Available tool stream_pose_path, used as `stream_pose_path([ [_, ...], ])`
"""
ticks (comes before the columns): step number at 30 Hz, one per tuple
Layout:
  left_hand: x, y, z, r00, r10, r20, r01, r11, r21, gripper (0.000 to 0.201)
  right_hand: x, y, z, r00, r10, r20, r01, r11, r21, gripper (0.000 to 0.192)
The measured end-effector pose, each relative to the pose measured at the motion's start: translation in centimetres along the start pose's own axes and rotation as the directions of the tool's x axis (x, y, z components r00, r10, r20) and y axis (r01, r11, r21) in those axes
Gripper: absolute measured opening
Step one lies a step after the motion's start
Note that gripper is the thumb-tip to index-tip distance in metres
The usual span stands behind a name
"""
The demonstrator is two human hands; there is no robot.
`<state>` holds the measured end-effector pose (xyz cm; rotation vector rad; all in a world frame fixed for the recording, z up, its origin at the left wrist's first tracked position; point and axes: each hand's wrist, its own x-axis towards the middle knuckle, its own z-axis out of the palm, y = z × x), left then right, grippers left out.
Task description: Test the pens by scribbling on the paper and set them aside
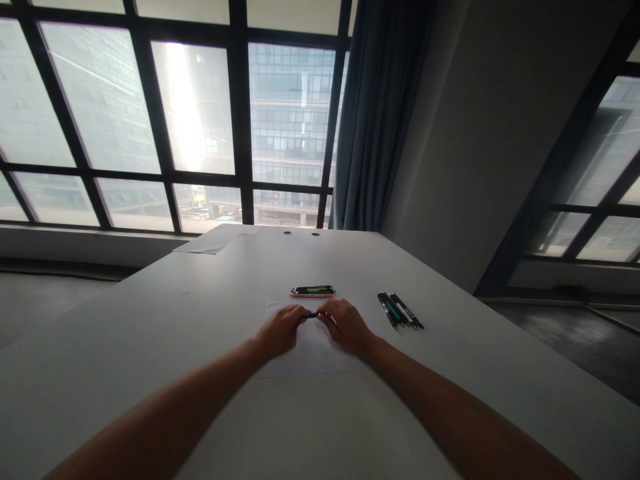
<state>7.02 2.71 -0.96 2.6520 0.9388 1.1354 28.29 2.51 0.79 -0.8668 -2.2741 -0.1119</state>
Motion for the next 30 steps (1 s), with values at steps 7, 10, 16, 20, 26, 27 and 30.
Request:
stream_pose_path([
  [7,0.2,0.5,-0.3,1.0,-0.015,-0.013,0.016,0.994,0.106,0.022,0.2,0.6,0.1,0.997,0.049,-0.057,-0.057,0.986,-0.156,0.034],
  [10,0.4,0.6,-0.8,0.992,-0.115,-0.042,0.122,0.956,0.267,0.021,0.2,1.3,-0.5,0.975,0.157,-0.158,-0.193,0.949,-0.25,0.031],
  [16,0.4,0.7,-0.8,0.986,-0.165,-0.019,0.163,0.942,0.295,0.023,0.7,0.0,-1.0,0.992,-0.068,-0.103,0.028,0.939,-0.344,0.024],
  [20,0.3,1.0,-0.8,0.989,-0.145,-0.019,0.145,0.958,0.249,0.025,0.7,-0.9,0.0,0.992,-0.126,0.015,0.126,0.965,-0.229,0.029],
  [26,0.3,1.1,-1.4,0.955,-0.294,-0.048,0.295,0.91,0.291,0.021,0.1,0.0,-0.8,0.999,-0.036,-0.029,0.026,0.959,-0.282,0.03],
  [27,0.3,1.1,-1.4,0.953,-0.301,-0.027,0.295,0.906,0.305,0.021,0.1,-0.1,-1.0,0.998,-0.053,-0.026,0.043,0.956,-0.29,0.035],
  [30,0.4,1.2,-1.3,0.952,-0.305,0.032,0.277,0.9,0.337,0.023,0.2,-0.7,-1.0,0.991,-0.136,-0.004,0.129,0.948,-0.29,0.037],
])
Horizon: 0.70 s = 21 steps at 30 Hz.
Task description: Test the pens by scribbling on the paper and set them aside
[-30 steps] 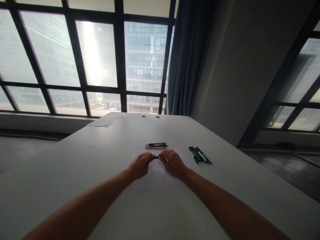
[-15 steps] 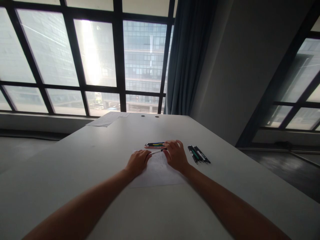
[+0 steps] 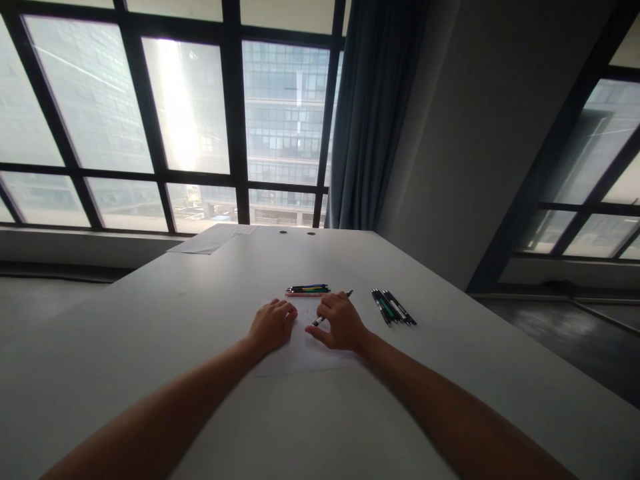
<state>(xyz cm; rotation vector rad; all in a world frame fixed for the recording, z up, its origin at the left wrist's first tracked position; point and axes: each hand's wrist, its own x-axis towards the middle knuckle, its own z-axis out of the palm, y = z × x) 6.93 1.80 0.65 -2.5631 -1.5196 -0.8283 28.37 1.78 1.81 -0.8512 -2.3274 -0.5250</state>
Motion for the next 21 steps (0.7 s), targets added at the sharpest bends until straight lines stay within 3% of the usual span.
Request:
stream_pose_path([
  [4,0.01,0.05,0.09,1.0,0.018,0.024,-0.019,0.999,0.035,0.023,0.33,-0.73,0.01,0.996,-0.086,-0.032,0.086,0.996,-0.002,0.031],
  [8,-0.01,0.09,0.11,1.0,0.008,0.024,-0.01,0.999,0.052,0.022,0.31,-0.84,-0.06,0.988,-0.146,-0.048,0.148,0.989,0.03,0.041],
  [15,-0.03,0.57,-0.16,1.0,-0.015,0.025,0.014,0.999,0.051,0.02,0.14,-0.85,-0.16,0.991,-0.136,-0.012,0.137,0.989,0.057,0.05],
  [21,-0.01,0.57,-0.15,1.0,-0.008,0.019,0.007,0.999,0.052,0.02,0.13,-0.78,-0.07,0.991,-0.132,-0.009,0.132,0.99,0.046,0.039],
])
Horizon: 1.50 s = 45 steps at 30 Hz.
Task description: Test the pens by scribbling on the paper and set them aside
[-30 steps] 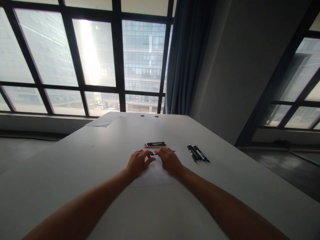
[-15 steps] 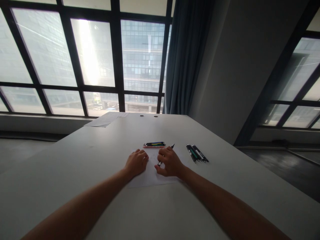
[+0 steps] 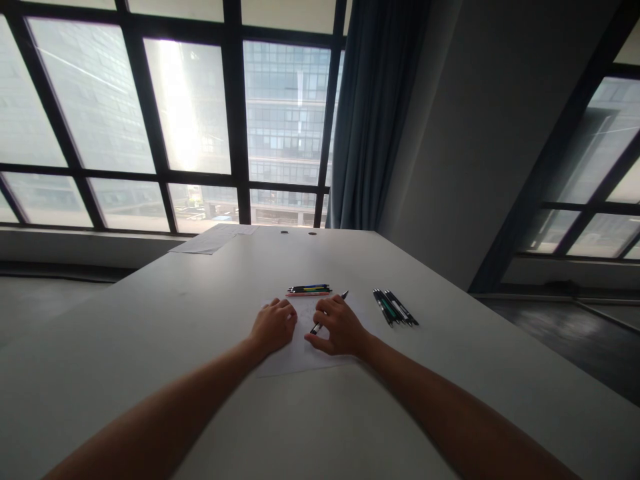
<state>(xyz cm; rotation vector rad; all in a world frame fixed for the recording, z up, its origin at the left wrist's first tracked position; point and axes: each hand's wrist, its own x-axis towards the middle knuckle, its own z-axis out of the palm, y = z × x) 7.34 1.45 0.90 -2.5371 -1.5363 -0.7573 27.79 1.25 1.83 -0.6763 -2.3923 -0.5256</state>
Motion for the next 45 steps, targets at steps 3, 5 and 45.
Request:
stream_pose_path([
  [3,0.0,0.0,0.0,1.0,0.0,0.0,0.0,1.0,0.001,0.019,0.0,0.1,0.1,1.0,0.018,-0.015,-0.018,1.0,-0.007,0.032],
  [5,0.0,-0.1,0.1,1.0,0.001,0.002,-0.001,1.0,0.002,0.019,0.0,0.2,0.2,0.999,0.032,-0.028,-0.032,0.999,0.005,0.034],
  [45,0.1,-0.3,0.3,1.0,0.025,0.008,-0.025,0.999,-0.027,0.022,-1.4,4.0,-0.6,0.584,0.538,0.608,-0.81,0.339,0.478,0.016],
])
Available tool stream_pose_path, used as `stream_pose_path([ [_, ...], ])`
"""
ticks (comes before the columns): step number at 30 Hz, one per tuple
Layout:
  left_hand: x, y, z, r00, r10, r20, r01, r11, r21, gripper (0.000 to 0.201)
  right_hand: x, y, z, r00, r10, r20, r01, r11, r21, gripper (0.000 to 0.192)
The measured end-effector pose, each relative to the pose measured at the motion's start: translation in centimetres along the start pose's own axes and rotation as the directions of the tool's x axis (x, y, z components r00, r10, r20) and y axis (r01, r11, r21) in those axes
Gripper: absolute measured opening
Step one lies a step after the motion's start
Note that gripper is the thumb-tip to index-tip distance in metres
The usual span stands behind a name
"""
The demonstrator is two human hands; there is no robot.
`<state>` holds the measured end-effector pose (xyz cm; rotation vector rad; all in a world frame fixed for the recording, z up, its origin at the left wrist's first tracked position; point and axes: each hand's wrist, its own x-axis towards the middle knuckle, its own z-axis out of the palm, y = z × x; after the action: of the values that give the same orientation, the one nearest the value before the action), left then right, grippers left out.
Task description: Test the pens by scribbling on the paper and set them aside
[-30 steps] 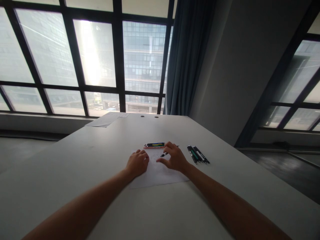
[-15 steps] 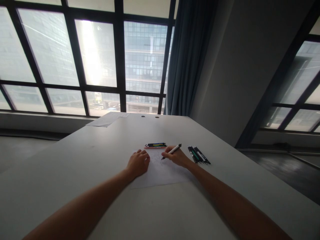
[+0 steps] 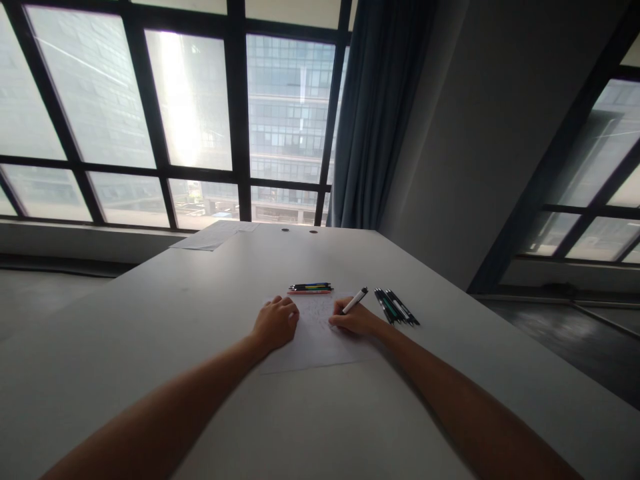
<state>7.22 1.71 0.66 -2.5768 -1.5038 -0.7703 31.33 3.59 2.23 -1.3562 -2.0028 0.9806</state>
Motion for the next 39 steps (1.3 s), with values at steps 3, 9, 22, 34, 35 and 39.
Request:
stream_pose_path([
  [3,0.0,0.1,-0.1,1.0,-0.003,0.012,0.003,1.0,0.006,0.022,-0.1,-0.3,-0.1,1.0,-0.006,-0.008,0.006,1.0,-0.024,0.015],
  [9,-0.1,0.2,-0.3,1.0,-0.007,0.017,0.007,1.0,0.006,0.023,-0.1,-0.2,0.0,1.0,-0.005,0.01,0.006,1.0,-0.025,0.014],
  [22,0.0,-0.1,-0.4,0.92,0.357,-0.162,-0.369,0.928,-0.049,0.039,0.7,-0.4,0.2,0.849,-0.351,-0.396,0.184,0.898,-0.401,0.038],
  [34,0.1,-0.2,0.0,0.796,0.565,-0.217,-0.6,0.782,-0.167,0.028,1.0,-1.3,2.5,0.919,-0.162,-0.359,0.249,0.945,0.212,0.042],
  [35,0.1,-0.2,0.1,0.786,0.578,-0.218,-0.614,0.769,-0.176,0.027,0.9,-1.3,2.8,0.924,-0.156,-0.348,0.245,0.942,0.228,0.043],
  [39,0.1,-0.5,0.3,0.743,0.63,-0.226,-0.668,0.716,-0.201,0.03,0.8,-1.7,3.5,0.935,-0.133,-0.33,0.233,0.93,0.286,0.041],
])
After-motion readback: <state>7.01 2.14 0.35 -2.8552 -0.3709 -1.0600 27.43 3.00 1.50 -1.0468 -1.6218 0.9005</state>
